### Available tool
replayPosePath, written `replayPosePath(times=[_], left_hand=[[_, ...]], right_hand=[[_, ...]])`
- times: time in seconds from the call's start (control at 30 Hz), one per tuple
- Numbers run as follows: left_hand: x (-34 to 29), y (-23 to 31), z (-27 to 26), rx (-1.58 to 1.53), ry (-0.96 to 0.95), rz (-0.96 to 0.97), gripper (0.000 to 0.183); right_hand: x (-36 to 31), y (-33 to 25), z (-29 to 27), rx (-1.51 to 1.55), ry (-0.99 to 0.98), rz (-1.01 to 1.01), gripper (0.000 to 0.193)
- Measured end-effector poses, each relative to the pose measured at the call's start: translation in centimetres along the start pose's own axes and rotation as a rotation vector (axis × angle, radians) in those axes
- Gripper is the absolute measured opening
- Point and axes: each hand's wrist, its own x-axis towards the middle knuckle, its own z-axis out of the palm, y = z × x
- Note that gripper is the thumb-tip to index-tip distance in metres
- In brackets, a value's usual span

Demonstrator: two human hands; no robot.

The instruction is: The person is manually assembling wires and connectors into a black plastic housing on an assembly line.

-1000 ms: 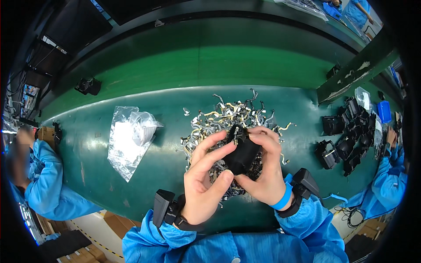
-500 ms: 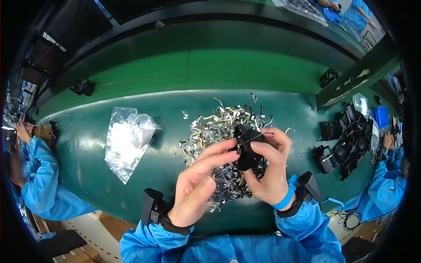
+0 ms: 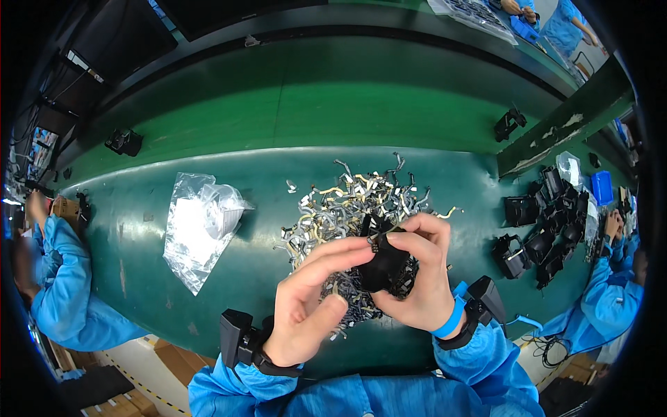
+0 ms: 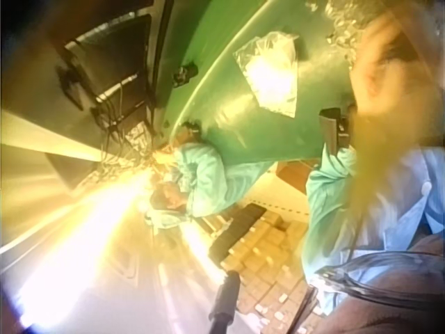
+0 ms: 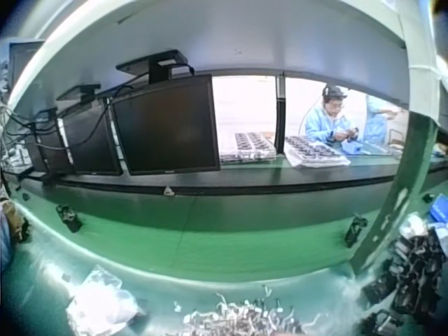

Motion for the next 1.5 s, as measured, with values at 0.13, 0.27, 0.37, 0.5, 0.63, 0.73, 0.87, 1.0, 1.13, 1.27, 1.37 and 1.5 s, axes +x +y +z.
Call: replayPosePath(times=[0.13,0.27,0.37,0.5,0.63,0.73,0.87,1.0,1.13,1.27,1.37,1.5], left_hand=[[0.1,0.5,0.1,0.328,0.083,0.076,0.041],[0.3,0.6,0.6,0.515,0.113,0.171,0.041],[0.3,0.8,0.8,0.680,0.120,0.197,0.039],[0.3,-0.3,0.5,0.504,0.161,0.182,0.038],[0.2,-1.3,0.8,0.304,0.129,0.136,0.046],[0.0,-1.9,1.6,0.279,0.154,0.173,0.055],[0.1,-3.1,2.5,0.103,0.165,0.220,0.060],[0.2,-2.3,1.8,0.116,0.191,0.207,0.058],[0.6,-2.2,1.4,0.283,0.145,0.265,0.056],[0.2,-1.5,1.4,0.635,0.096,0.315,0.050],[0.1,-1.6,1.4,0.673,0.068,0.300,0.050],[0.5,-1.6,1.6,0.617,0.012,0.243,0.051]], right_hand=[[-0.1,-0.1,0.1,0.055,-0.019,-0.014,0.082],[-0.1,-0.6,0.0,0.132,-0.050,0.030,0.083],[-0.1,-0.7,0.3,0.201,-0.068,0.058,0.085],[-0.3,-0.4,0.3,0.189,-0.077,0.028,0.085],[-0.6,-0.5,0.8,0.148,-0.039,0.002,0.083],[-0.8,-0.8,1.0,0.122,-0.021,0.005,0.080],[-1.1,-1.3,0.7,0.078,-0.041,0.039,0.078],[0.9,-2.6,-2.2,0.235,-0.176,0.102,0.075],[1.3,-0.8,-4.8,0.377,-0.187,0.172,0.044],[1.4,-1.3,-4.5,0.462,-0.153,0.377,0.025],[1.4,-1.1,-4.4,0.357,-0.193,0.333,0.014],[1.1,-0.4,-4.4,0.171,-0.119,0.120,0.017]])
